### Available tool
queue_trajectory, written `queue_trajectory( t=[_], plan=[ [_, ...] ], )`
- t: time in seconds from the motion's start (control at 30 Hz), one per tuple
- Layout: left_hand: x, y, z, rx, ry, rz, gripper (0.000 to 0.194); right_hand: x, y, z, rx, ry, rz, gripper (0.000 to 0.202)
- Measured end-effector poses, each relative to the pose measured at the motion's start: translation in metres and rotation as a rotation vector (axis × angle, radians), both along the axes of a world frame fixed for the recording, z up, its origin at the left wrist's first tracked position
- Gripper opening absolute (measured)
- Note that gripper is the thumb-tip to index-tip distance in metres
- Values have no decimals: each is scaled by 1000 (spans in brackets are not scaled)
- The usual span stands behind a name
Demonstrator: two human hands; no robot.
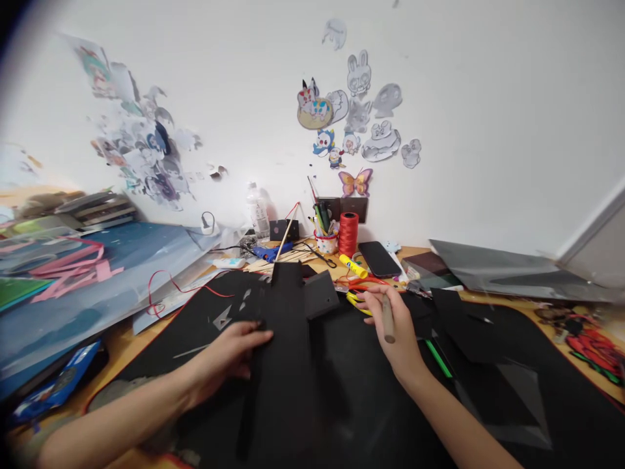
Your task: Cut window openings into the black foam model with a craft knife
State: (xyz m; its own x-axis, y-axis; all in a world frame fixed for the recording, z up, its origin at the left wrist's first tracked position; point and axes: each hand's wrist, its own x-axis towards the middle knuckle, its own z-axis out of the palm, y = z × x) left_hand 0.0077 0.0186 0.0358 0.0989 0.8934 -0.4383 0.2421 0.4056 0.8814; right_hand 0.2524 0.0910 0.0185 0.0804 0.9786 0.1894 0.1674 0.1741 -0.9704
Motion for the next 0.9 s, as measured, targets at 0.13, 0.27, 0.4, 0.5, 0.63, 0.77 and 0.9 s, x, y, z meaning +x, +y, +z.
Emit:
queue_trajectory(
  t=[0.13,0.27,0.4,0.5,0.63,0.77,0.9],
  plan=[
    [-10,-31,6,-216,17,-356,46,-1,-1,-2,-14,19,7,32],
    [-28,-38,34,-276,184,-689,49,-2,-3,-1,-33,14,4,36],
    [-25,-38,80,-190,197,-863,37,-2,-4,-1,-14,-44,6,38],
    [-9,-26,97,238,303,-981,24,-5,-5,-1,-29,-96,88,34],
    [12,12,66,867,791,-919,23,-10,-8,-1,-68,-156,172,31],
    [19,51,22,935,805,-988,27,-17,-12,0,-101,-239,203,24],
    [17,70,7,959,774,-990,27,-23,-12,-6,-129,-294,184,22]
  ],
)
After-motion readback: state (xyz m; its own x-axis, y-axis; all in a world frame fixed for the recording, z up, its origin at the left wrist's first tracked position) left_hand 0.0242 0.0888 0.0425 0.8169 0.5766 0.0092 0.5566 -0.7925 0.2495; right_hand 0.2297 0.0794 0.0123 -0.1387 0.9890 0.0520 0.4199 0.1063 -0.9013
